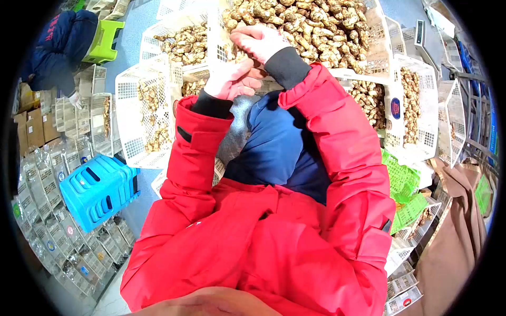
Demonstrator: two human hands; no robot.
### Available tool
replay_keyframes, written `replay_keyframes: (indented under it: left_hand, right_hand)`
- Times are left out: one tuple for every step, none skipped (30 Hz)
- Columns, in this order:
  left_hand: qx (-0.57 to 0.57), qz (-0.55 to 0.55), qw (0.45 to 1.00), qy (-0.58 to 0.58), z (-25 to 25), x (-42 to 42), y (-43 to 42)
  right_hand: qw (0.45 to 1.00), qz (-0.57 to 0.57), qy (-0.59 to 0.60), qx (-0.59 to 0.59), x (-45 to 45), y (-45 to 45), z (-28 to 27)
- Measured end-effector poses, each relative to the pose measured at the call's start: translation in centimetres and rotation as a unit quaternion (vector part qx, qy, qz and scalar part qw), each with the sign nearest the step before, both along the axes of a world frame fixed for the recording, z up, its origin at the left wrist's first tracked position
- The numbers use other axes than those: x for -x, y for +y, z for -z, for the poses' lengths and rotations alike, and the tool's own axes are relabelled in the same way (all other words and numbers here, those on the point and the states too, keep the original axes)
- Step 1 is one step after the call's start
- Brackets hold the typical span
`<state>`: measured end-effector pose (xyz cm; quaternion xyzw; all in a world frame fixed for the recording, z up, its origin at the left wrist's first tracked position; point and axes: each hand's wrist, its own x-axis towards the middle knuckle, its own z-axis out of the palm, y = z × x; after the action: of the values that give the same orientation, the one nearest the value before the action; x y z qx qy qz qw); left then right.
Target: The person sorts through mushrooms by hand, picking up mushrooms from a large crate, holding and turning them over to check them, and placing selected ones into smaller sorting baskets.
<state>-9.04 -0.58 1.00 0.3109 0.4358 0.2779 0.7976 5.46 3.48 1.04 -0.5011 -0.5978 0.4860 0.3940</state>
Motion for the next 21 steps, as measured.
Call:
replay_keyframes:
  left_hand:
    - [0.021,-0.003,0.999,-0.040,0.8,0.1,0.1]
    - [0.042,-0.007,0.996,-0.080,1.2,0.2,0.3]
    - [0.032,-0.005,0.995,-0.091,1.5,0.4,0.4]
    - [0.025,-0.002,0.994,-0.103,1.6,0.5,0.3]
    - [0.017,0.001,0.993,-0.115,1.6,0.7,0.3]
    - [0.038,0.024,0.992,-0.116,1.6,1.1,0.6]
    - [0.041,0.023,0.993,-0.111,1.3,1.2,0.6]
    - [0.045,0.022,0.993,-0.106,1.1,1.3,0.6]
    - [0.035,0.026,0.994,-0.100,1.2,1.4,0.6]
    - [0.025,0.029,0.995,-0.095,1.2,1.5,0.6]
    - [0.015,0.032,0.995,-0.090,1.3,1.5,0.6]
    - [0.018,0.030,0.995,-0.091,1.3,1.5,0.6]
    - [0.022,0.027,0.995,-0.092,1.2,1.5,0.6]
    - [0.025,0.025,0.995,-0.093,1.1,1.5,0.5]
    - [0.030,0.026,0.993,-0.108,0.7,1.5,0.5]
    - [0.023,0.031,0.993,-0.110,0.7,1.6,0.5]
    - [0.016,0.037,0.993,-0.113,0.8,1.7,0.5]
    - [0.009,0.042,0.992,-0.115,0.9,1.8,0.6]
    - [0.026,0.048,0.987,-0.148,0.9,1.8,0.7]
    - [0.043,0.055,0.981,-0.180,0.9,1.9,0.8]
    - [0.060,0.061,0.973,-0.213,1.0,1.9,0.8]
  right_hand:
    - [0.999,-0.006,0.033,0.000,0.2,-0.1,0.1]
    - [0.998,-0.011,0.066,0.000,0.6,-0.1,-0.1]
    - [0.999,-0.011,0.037,0.010,0.4,0.0,-0.1]
    - [1.000,-0.010,0.007,0.022,0.0,-0.1,-0.2]
    - [0.999,-0.017,0.017,0.046,-0.3,-0.2,-0.7]
    - [0.999,0.002,-0.006,0.045,-0.8,-0.1,-0.5]
    - [0.996,0.003,0.074,0.044,-1.1,0.3,0.3]
    - [0.987,0.005,0.154,0.044,-1.1,0.4,0.3]
    - [0.975,0.011,0.205,0.090,-1.2,0.3,0.1]
    - [0.975,0.002,0.202,0.096,-1.3,0.4,-0.2]
    - [0.975,-0.008,0.200,0.102,-1.4,0.4,-0.4]
    - [0.974,-0.019,0.197,0.108,-1.5,0.5,-0.5]
    - [0.972,-0.007,0.212,0.106,-1.4,0.4,-0.5]
    - [0.969,0.005,0.226,0.104,-1.1,0.3,-0.5]
    - [0.965,0.017,0.241,0.103,-0.8,0.2,-0.4]
    - [0.961,0.030,0.255,0.101,-0.7,0.2,-0.3]
    - [0.967,-0.012,0.233,0.097,-1.1,0.2,-0.1]
    - [0.972,-0.053,0.211,0.093,-1.8,0.4,0.2]
    - [0.974,-0.095,0.187,0.089,-2.2,0.5,0.4]
    - [0.977,-0.104,0.156,0.097,-2.1,0.2,-0.1]
    - [0.980,-0.114,0.125,0.106,-1.8,-0.4,-1.1]
